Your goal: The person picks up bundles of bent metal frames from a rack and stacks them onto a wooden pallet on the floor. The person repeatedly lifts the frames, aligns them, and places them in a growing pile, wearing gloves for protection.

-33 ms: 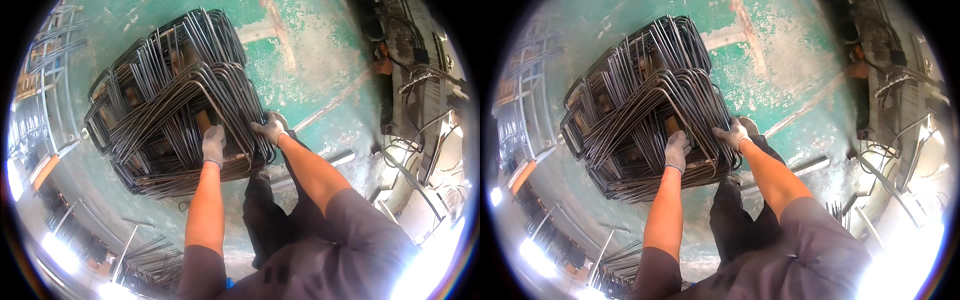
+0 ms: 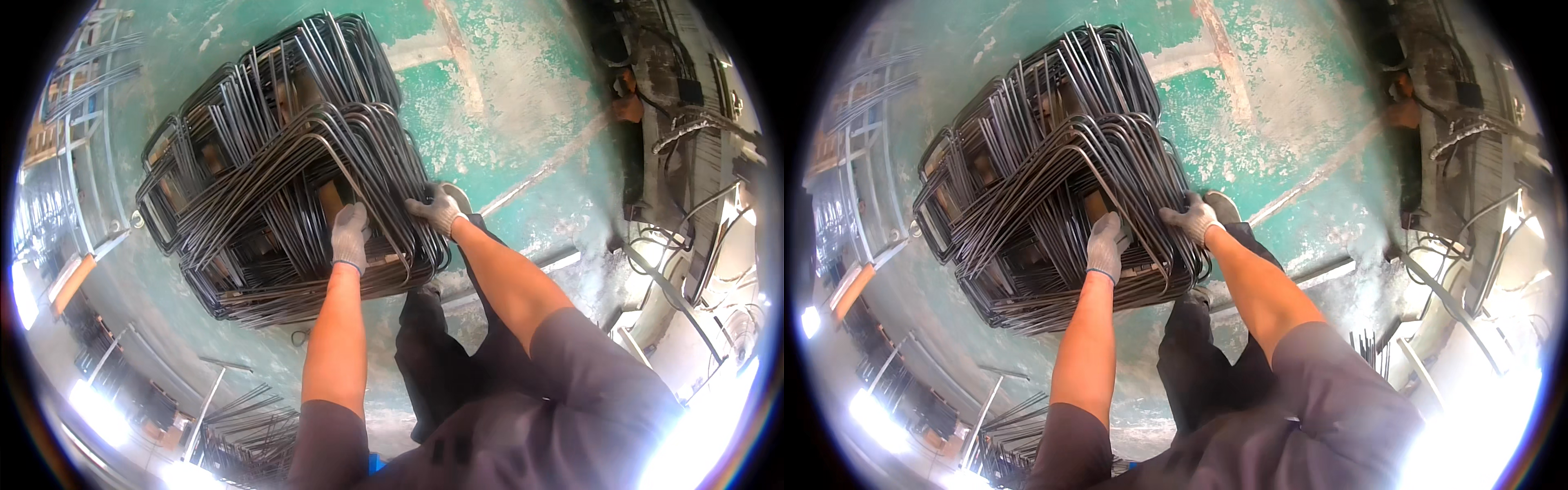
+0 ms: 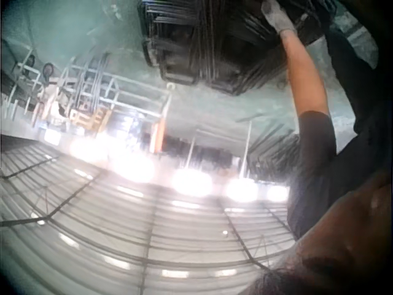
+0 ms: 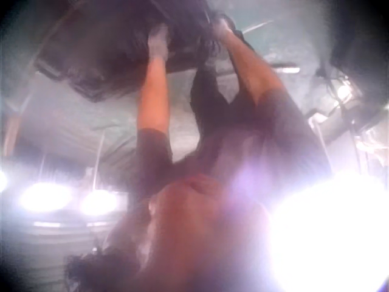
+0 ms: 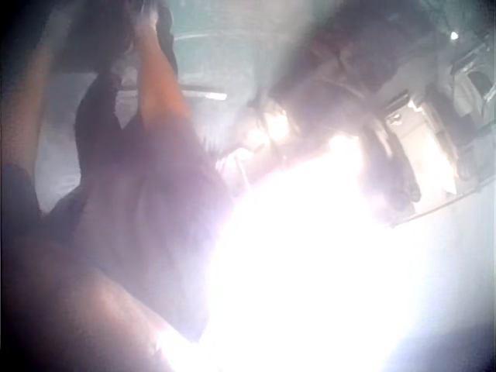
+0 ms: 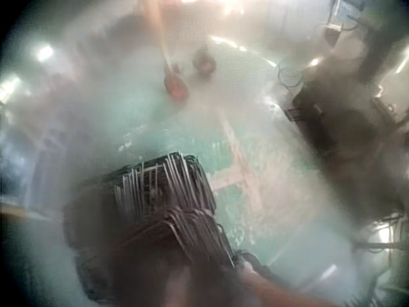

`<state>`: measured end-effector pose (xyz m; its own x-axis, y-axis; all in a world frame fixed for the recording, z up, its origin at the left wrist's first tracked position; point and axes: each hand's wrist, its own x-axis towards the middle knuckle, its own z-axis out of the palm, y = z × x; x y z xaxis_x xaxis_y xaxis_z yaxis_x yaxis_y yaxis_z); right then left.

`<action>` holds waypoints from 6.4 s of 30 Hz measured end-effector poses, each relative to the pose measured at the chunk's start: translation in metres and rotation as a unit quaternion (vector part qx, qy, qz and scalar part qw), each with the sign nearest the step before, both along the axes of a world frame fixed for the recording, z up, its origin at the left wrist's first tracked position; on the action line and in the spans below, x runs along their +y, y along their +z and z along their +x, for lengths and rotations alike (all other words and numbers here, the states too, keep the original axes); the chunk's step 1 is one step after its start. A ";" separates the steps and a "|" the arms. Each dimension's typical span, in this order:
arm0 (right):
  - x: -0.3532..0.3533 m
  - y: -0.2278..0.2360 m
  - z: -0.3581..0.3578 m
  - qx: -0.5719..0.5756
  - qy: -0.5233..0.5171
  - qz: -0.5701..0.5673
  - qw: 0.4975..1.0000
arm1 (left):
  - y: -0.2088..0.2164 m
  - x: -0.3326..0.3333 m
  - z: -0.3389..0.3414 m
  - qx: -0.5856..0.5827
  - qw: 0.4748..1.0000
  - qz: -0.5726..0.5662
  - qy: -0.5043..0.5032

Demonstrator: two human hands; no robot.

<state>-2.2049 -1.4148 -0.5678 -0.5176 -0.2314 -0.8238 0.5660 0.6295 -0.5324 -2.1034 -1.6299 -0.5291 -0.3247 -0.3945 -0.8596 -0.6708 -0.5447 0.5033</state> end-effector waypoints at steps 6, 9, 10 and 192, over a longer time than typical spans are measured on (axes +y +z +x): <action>-0.003 -0.039 -0.004 -0.134 -0.084 -0.100 0.982 | -0.057 0.035 -0.032 0.061 0.979 0.177 0.083; 0.002 -0.053 0.008 -0.111 -0.117 -0.089 0.983 | -0.051 0.057 -0.044 0.055 0.958 0.269 0.086; 0.001 -0.062 0.013 -0.113 -0.128 -0.093 0.981 | -0.052 0.060 -0.041 0.078 0.953 0.281 0.086; -1.837 0.403 0.088 -0.613 0.115 -0.455 0.636 | 0.470 -1.139 -0.099 -0.041 0.375 -0.211 0.902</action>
